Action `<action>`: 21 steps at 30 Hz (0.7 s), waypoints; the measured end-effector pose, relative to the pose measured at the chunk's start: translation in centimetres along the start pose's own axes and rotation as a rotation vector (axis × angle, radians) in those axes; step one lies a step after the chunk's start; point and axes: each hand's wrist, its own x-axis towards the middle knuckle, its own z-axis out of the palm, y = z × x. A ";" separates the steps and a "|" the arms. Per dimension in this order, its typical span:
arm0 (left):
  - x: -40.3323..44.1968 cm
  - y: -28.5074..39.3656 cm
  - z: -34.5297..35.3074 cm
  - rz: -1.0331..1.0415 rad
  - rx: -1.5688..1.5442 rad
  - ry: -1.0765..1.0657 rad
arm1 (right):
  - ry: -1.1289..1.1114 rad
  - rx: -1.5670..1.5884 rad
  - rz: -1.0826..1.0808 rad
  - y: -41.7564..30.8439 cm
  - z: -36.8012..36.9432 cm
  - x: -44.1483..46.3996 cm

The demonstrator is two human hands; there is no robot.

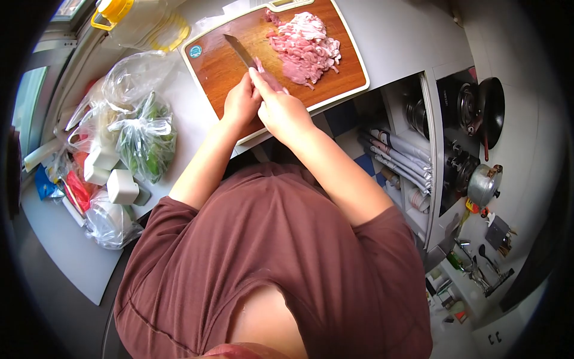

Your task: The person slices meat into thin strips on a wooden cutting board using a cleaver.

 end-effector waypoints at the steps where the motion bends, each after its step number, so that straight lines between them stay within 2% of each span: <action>1: 0.2 0.0 0.0 -0.047 -0.035 -0.014 | 0.000 -0.007 -0.028 0.4 0.4 0.3; 3: 0.4 0.1 -0.1 -0.108 -0.096 0.011 | -0.008 0.007 -0.076 0.8 0.8 0.8; 6: 0.3 -1.5 0.3 0.055 -0.220 0.232 | 0.045 0.160 -0.038 1.0 -1.2 0.7; 8: -0.3 -0.5 -1.0 -0.031 -0.196 0.209 | -0.049 0.657 0.149 2.0 -2.7 0.2; 9: -0.5 -0.3 -1.3 -0.064 -0.175 0.198 | -0.044 0.756 0.118 2.0 -3.1 -0.2; 17: -0.7 0.3 -1.5 -0.073 -0.092 0.237 | -0.014 0.671 0.146 1.2 -4.2 -4.3; 21: -0.5 0.1 -1.1 -0.051 -0.113 0.226 | 0.037 0.442 0.052 1.5 -2.3 -5.7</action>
